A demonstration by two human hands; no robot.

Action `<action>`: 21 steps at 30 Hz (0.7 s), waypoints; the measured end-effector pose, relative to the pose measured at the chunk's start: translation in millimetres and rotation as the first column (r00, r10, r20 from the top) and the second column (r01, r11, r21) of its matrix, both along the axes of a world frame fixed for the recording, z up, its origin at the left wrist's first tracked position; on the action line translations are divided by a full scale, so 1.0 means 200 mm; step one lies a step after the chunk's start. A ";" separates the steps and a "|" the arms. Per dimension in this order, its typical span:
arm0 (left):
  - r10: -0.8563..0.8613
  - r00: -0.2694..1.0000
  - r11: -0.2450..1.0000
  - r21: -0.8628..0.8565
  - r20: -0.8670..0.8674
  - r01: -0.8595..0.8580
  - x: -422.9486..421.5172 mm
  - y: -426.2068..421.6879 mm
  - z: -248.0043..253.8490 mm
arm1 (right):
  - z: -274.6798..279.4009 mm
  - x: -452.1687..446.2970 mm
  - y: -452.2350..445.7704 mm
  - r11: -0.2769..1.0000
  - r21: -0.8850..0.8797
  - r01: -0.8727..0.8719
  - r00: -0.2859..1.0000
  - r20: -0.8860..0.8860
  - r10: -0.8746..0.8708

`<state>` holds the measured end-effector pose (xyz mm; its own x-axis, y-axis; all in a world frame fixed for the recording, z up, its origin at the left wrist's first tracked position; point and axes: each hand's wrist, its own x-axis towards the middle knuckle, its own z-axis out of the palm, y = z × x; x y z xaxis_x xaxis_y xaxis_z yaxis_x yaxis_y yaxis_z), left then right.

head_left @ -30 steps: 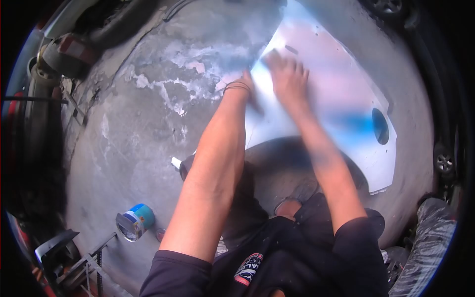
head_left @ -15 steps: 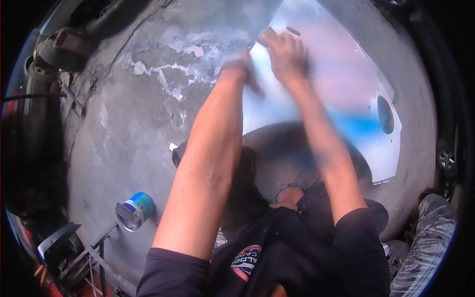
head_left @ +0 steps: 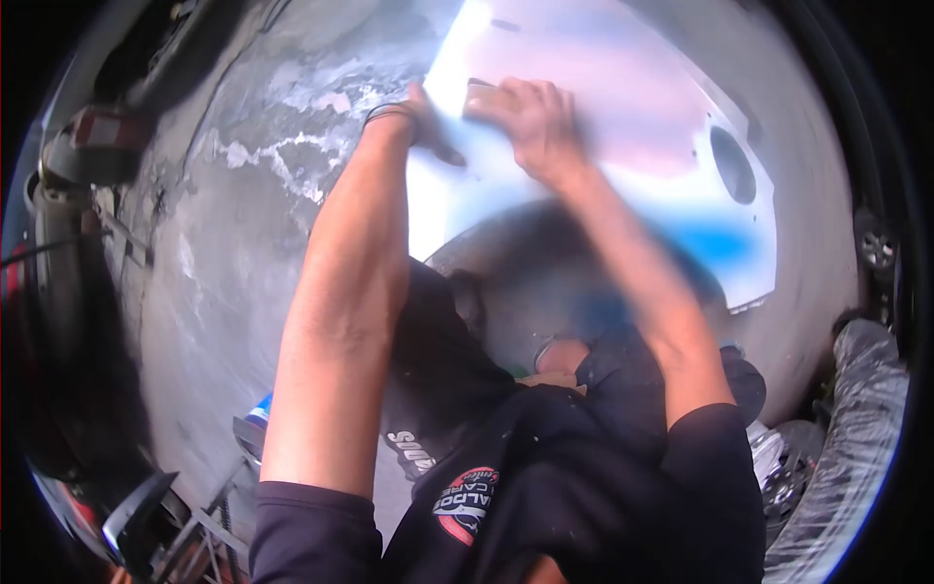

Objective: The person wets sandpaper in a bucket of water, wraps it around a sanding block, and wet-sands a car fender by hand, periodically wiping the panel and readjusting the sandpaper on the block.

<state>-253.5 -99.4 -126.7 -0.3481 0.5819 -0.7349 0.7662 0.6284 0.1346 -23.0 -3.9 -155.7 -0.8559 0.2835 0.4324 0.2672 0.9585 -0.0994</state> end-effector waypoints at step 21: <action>-0.334 0.941 0.942 -0.043 -0.050 0.332 -0.49 0.03 -0.93 | -0.07 0.50 -0.08 0.988 -0.124 -0.092 0.996 -0.027 0.089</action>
<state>-352.4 -94.4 -313.1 -0.1794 0.6472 -0.7410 0.9380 0.3397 0.0696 77.2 -19.8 -169.0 -0.8716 0.2579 0.4168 0.1764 0.9584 -0.2243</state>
